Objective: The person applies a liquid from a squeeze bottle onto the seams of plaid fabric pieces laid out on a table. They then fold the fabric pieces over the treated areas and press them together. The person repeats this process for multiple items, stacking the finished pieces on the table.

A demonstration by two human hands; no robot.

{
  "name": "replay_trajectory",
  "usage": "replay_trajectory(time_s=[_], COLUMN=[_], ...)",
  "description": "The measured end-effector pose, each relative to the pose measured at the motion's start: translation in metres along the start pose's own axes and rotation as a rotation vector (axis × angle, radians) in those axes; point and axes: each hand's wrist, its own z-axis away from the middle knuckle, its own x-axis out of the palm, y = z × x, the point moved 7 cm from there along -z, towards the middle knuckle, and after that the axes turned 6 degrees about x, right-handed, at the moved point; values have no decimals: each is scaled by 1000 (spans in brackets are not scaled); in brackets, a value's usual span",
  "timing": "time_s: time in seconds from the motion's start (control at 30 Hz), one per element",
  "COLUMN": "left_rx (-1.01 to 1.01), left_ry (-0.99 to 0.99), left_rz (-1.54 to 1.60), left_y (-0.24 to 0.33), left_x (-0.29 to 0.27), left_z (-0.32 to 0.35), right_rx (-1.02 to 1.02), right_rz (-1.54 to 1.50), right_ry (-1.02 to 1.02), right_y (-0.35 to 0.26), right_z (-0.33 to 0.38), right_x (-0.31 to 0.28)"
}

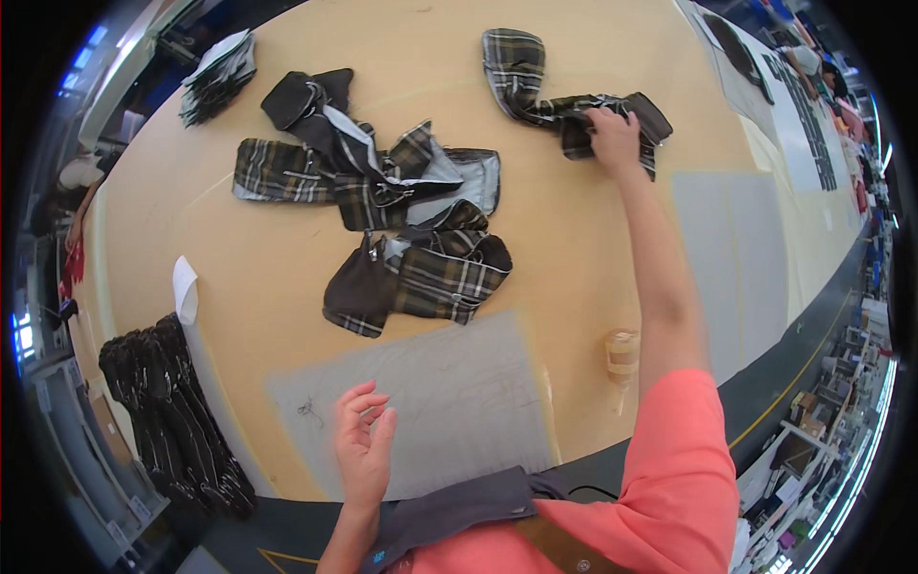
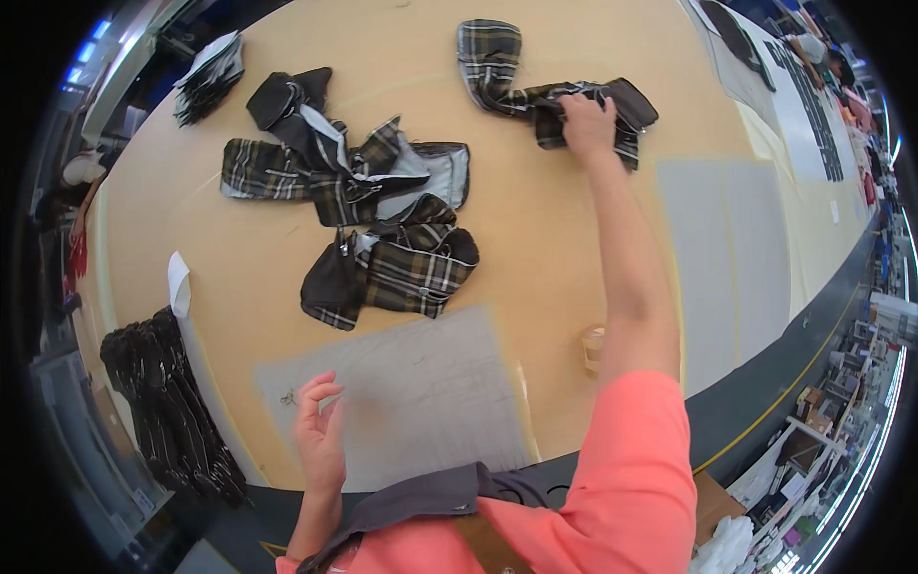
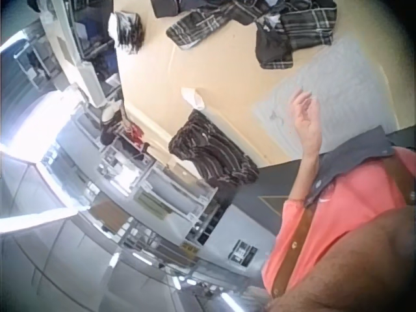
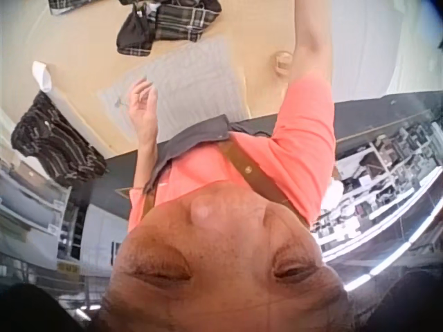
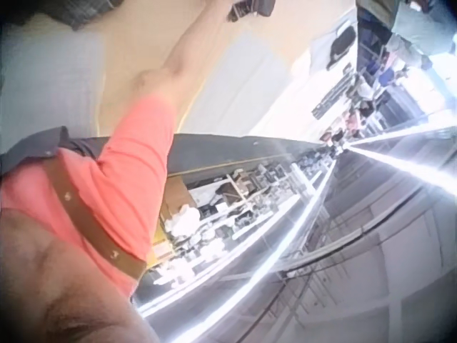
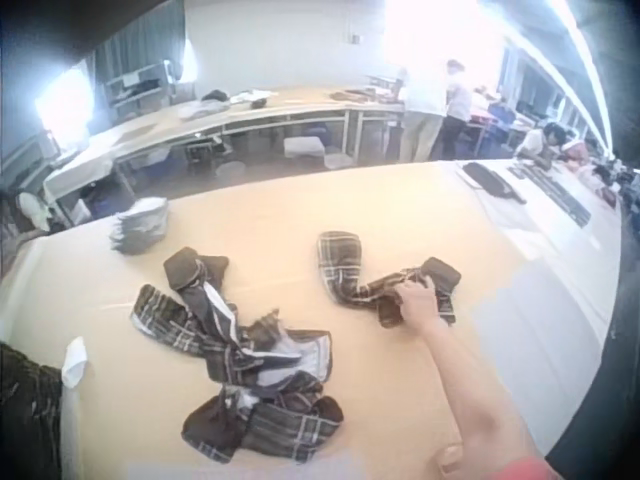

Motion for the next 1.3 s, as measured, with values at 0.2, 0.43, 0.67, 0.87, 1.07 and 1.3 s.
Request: replay_trajectory(time_s=[0.2, 0.43, 0.67, 0.87, 1.07, 1.3], left_rx=[-8, 3, -94, -162, -121, -122], left_ry=[41, 36, -178, -428, -227, -114], left_rz=[41, 123, 640, 961, 668, 151], left_y=[1, -11, -1, 5, -23, -153], left_x=[-18, -25, 2, 19, -17, -139], left_z=[17, 30, 31, 36, 88, 101], right_rx=[210, 141, 111, 8, 306, 1360], right_rz=[-943, -1840, -2334, -2640, -2751, -2800], right_ry=[291, 286, -95, -701, -362, -488], right_y=[52, 36, -62, -142, -143, -211], right_z=[29, 111, 211, 314, 406, 533], right_x=[-114, -287, -360, -279, -160, -26])
